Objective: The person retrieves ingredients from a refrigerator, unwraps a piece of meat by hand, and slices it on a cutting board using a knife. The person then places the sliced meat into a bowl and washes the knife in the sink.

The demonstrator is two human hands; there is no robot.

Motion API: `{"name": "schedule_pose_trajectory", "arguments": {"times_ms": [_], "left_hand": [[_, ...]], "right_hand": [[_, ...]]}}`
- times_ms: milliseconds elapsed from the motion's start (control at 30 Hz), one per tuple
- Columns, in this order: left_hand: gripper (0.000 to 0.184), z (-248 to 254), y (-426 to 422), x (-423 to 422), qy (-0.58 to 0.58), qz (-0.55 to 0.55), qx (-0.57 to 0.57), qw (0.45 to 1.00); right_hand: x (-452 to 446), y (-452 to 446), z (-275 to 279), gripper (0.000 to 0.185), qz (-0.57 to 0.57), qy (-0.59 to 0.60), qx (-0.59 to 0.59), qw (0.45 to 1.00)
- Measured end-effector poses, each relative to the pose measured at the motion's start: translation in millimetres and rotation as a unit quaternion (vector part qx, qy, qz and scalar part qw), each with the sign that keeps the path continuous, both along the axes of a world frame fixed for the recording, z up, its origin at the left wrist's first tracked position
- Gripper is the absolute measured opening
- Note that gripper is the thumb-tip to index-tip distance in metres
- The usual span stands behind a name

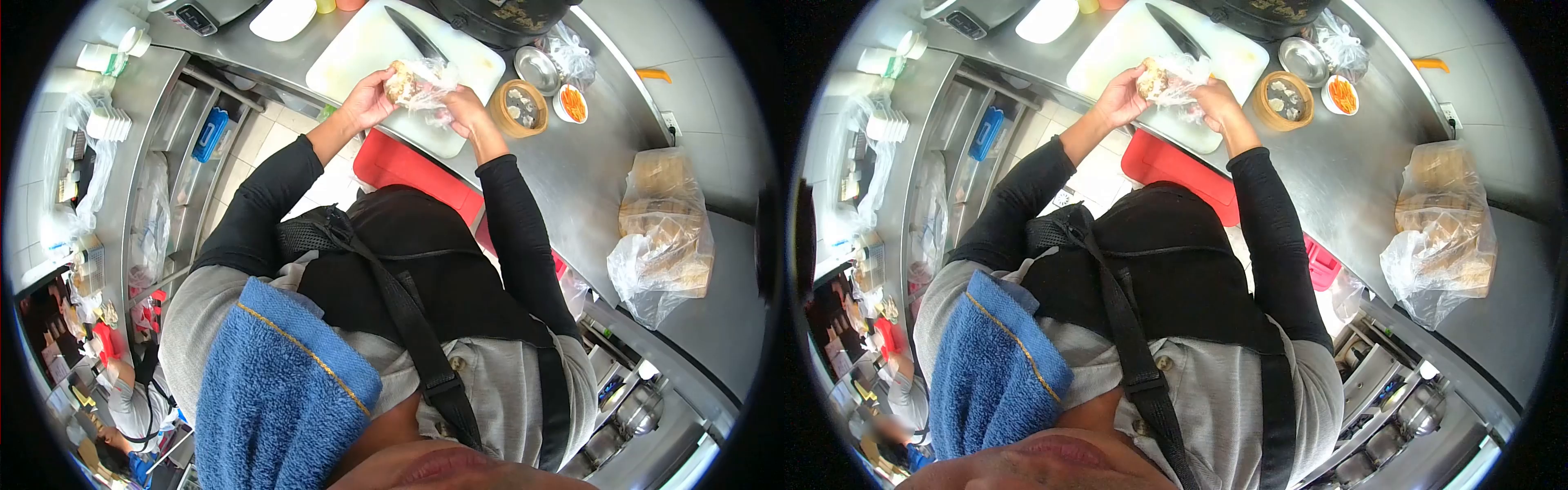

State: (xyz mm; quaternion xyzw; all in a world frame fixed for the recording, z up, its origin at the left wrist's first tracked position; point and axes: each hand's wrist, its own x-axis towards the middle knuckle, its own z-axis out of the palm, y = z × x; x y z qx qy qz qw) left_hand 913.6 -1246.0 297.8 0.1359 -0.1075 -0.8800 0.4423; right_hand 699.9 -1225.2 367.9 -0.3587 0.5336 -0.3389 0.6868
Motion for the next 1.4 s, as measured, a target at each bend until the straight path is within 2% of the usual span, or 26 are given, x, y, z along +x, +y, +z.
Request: {"name": "schedule_pose_trajectory", "arguments": {"times_ms": [33, 167, 233, 333, 367, 433, 567, 667, 767, 867, 967, 1000, 1100, 1133, 1200, 1233, 1300, 1367, 1400], "left_hand": [[0.039, -1.1, -0.6, 1.2, -0.015, 0.001, 0.001, 1.000], [0.039, 1.4, 0.9, 0.8, -0.034, 0.021, 0.039, 0.998], [0.040, 5.2, 1.1, 2.8, -0.069, 0.019, 0.051, 0.996], [0.043, 13.4, -3.0, 7.9, -0.314, -0.020, -0.003, 0.949], [0.043, 13.1, -1.7, 8.3, -0.337, -0.024, -0.025, 0.941], [0.042, 13.2, -0.2, 6.3, -0.385, -0.038, -0.071, 0.919], [0.049, 18.0, 3.5, -0.8, -0.417, -0.020, -0.101, 0.903], [0.060, 12.6, 0.0, 7.0, -0.411, -0.043, -0.079, 0.907], [0.067, 11.2, -5.8, 12.9, -0.406, -0.103, -0.141, 0.897], [0.068, 23.3, -7.8, 17.6, -0.466, -0.127, -0.205, 0.851], [0.068, 20.3, -20.4, 21.3, -0.575, -0.094, -0.350, 0.734], [0.068, 18.9, -25.3, 20.5, -0.608, -0.063, -0.396, 0.685], [0.066, 38.6, -28.2, 11.0, -0.722, -0.050, -0.478, 0.498], [0.062, 40.2, -25.8, 5.9, -0.730, -0.026, -0.499, 0.466], [0.061, 33.7, -25.2, 1.7, -0.715, 0.028, -0.598, 0.361], [0.052, 24.6, -27.5, 3.6, -0.687, 0.043, -0.635, 0.352], [0.048, 13.5, -29.7, -10.7, -0.695, -0.035, -0.640, 0.324], [0.060, 8.8, -30.8, -2.1, -0.656, -0.018, -0.699, 0.286], [0.066, 34.5, -19.7, -4.4, -0.638, -0.029, -0.708, 0.299]], "right_hand": [[0.6, -3.3, -0.5, 0.032, -0.015, 0.002, 0.004, 1.000], [7.3, -21.6, -36.0, 0.034, -0.100, -0.214, 0.021, 0.972], [12.7, -18.6, -34.3, 0.035, -0.099, -0.200, 0.003, 0.975], [14.4, -19.0, -41.5, 0.035, -0.080, -0.120, -0.046, 0.989], [16.5, -17.1, -40.9, 0.035, -0.069, -0.082, -0.065, 0.992], [19.1, -15.9, -38.5, 0.036, -0.076, -0.081, -0.059, 0.992], [24.0, -15.2, -22.0, 0.035, -0.104, -0.091, -0.017, 0.990], [18.9, -22.2, -15.8, 0.035, -0.106, -0.087, -0.014, 0.990], [10.5, -31.7, -11.0, 0.034, -0.116, -0.070, 0.002, 0.991], [-8.8, -49.5, -32.8, 0.033, -0.122, -0.103, 0.000, 0.987], [-28.2, -61.1, -44.1, 0.032, -0.130, -0.240, 0.041, 0.961], [-28.6, -60.7, -42.0, 0.037, -0.127, -0.247, 0.028, 0.960], [-41.5, -41.0, -17.9, 0.045, -0.193, -0.384, 0.060, 0.901], [-42.3, -35.8, -17.7, 0.056, -0.221, -0.391, 0.046, 0.892], [-47.2, -21.9, -11.5, 0.059, -0.114, -0.476, 0.028, 0.872], [-61.5, -8.2, -7.7, 0.061, -0.080, -0.507, 0.002, 0.859], [-84.2, 21.0, -15.8, 0.061, -0.094, -0.540, -0.048, 0.835], [-99.3, 45.3, -28.6, 0.061, -0.127, -0.573, -0.100, 0.804], [-110.9, 63.1, -33.2, 0.061, -0.148, -0.575, -0.122, 0.796]]}}
